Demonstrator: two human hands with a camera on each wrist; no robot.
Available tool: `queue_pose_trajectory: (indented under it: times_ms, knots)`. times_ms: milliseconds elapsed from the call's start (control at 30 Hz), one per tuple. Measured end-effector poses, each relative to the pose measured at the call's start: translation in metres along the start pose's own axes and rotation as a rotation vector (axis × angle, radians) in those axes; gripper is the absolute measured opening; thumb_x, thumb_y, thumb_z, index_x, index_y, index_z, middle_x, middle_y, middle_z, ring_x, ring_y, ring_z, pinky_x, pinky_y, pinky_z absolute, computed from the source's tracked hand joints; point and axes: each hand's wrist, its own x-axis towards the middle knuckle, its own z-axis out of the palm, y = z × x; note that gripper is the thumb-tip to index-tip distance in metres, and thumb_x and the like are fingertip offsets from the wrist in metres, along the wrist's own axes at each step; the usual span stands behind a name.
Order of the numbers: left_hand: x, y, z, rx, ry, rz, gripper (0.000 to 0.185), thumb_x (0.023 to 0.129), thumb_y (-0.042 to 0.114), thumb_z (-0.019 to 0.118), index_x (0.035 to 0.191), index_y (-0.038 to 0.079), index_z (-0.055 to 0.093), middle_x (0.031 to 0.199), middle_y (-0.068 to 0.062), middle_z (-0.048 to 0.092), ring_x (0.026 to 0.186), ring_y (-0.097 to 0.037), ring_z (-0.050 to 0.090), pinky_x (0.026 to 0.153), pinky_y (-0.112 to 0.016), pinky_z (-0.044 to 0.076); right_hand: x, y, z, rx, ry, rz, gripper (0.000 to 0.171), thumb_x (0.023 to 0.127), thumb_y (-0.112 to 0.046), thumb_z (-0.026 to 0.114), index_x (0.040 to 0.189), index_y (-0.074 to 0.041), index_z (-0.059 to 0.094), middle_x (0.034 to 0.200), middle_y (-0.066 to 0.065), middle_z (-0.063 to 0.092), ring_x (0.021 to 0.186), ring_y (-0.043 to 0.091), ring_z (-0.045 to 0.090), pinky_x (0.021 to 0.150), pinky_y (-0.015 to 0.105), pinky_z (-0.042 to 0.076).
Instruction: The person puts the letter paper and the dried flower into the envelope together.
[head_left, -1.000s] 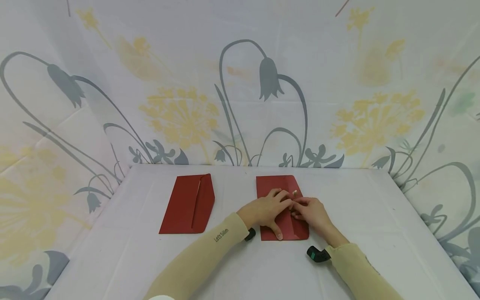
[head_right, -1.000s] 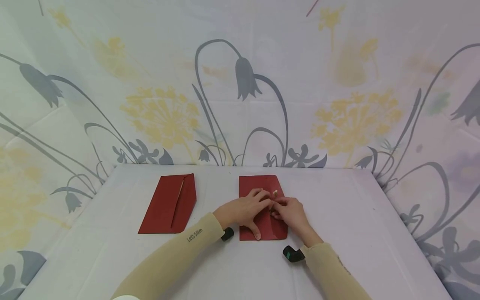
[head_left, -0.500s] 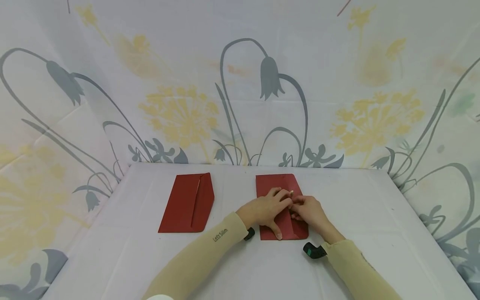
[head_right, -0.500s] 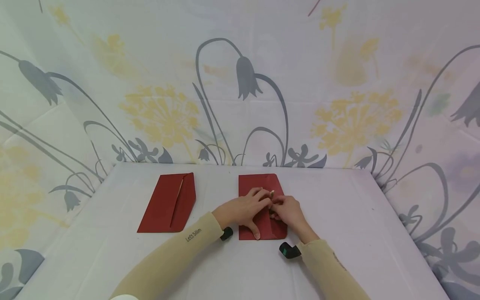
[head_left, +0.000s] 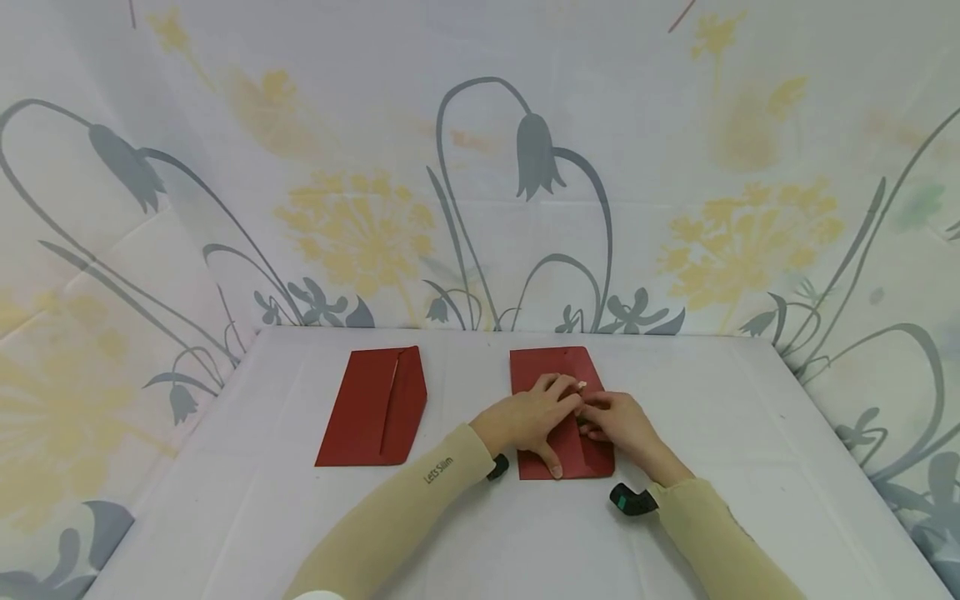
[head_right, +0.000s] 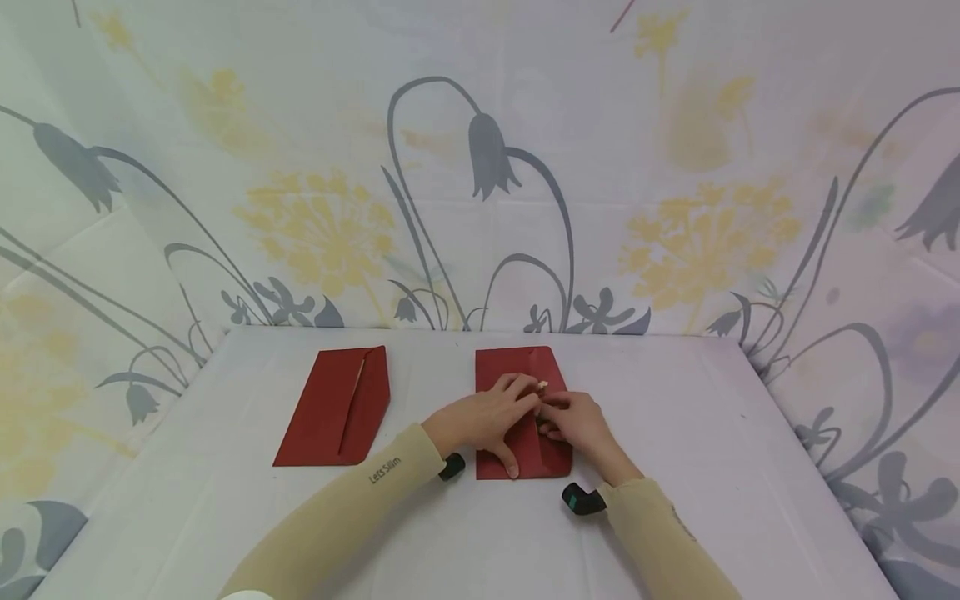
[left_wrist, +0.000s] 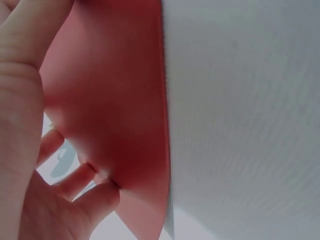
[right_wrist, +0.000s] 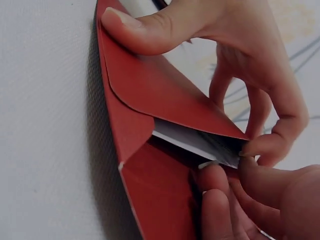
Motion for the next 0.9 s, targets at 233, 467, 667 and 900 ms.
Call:
queue_pose_trajectory:
  times_ms: [233, 467, 667, 900]
  knots:
    - [0.002, 0.0, 0.003, 0.0, -0.013, -0.015, 0.088, 0.064, 0.068, 0.08, 0.129, 0.019, 0.046, 0.149, 0.0, 0.027, 0.142, -0.026, 0.022, 0.092, -0.022, 0.05, 0.001, 0.006, -0.006, 0.202, 0.03, -0.022, 0.045, 0.101, -0.015, 0.06, 0.142, 0.0, 0.049, 0.123, 0.019, 0.063, 0.096, 0.017, 0.069, 0.079, 0.032, 0.058]
    - [0.001, 0.0, 0.004, 0.008, -0.007, -0.003, 0.089, 0.064, 0.068, 0.08, 0.13, 0.018, 0.046, 0.149, -0.001, 0.028, 0.141, -0.026, 0.023, 0.092, -0.021, 0.05, 0.006, 0.002, -0.001, 0.233, 0.08, -0.061, 0.044, 0.099, -0.016, 0.063, 0.138, 0.002, 0.054, 0.128, 0.022, 0.061, 0.09, 0.012, 0.069, 0.078, 0.032, 0.059]
    - [0.001, 0.0, 0.003, 0.011, 0.013, 0.011, 0.088, 0.064, 0.068, 0.08, 0.127, 0.018, 0.046, 0.153, -0.004, 0.022, 0.142, -0.027, 0.022, 0.093, -0.021, 0.049, 0.009, -0.001, 0.004, 0.223, 0.101, -0.048, 0.038, 0.1, -0.012, 0.061, 0.133, 0.005, 0.057, 0.124, 0.022, 0.062, 0.087, 0.011, 0.068, 0.076, 0.03, 0.059]
    - [0.0, -0.001, 0.002, 0.008, 0.023, 0.018, 0.09, 0.063, 0.068, 0.081, 0.128, 0.016, 0.046, 0.152, -0.003, 0.022, 0.141, -0.027, 0.022, 0.09, -0.019, 0.05, 0.012, -0.004, 0.007, 0.158, 0.12, -0.044, 0.032, 0.098, -0.009, 0.061, 0.127, 0.004, 0.059, 0.111, 0.018, 0.068, 0.082, 0.013, 0.068, 0.073, 0.028, 0.059]
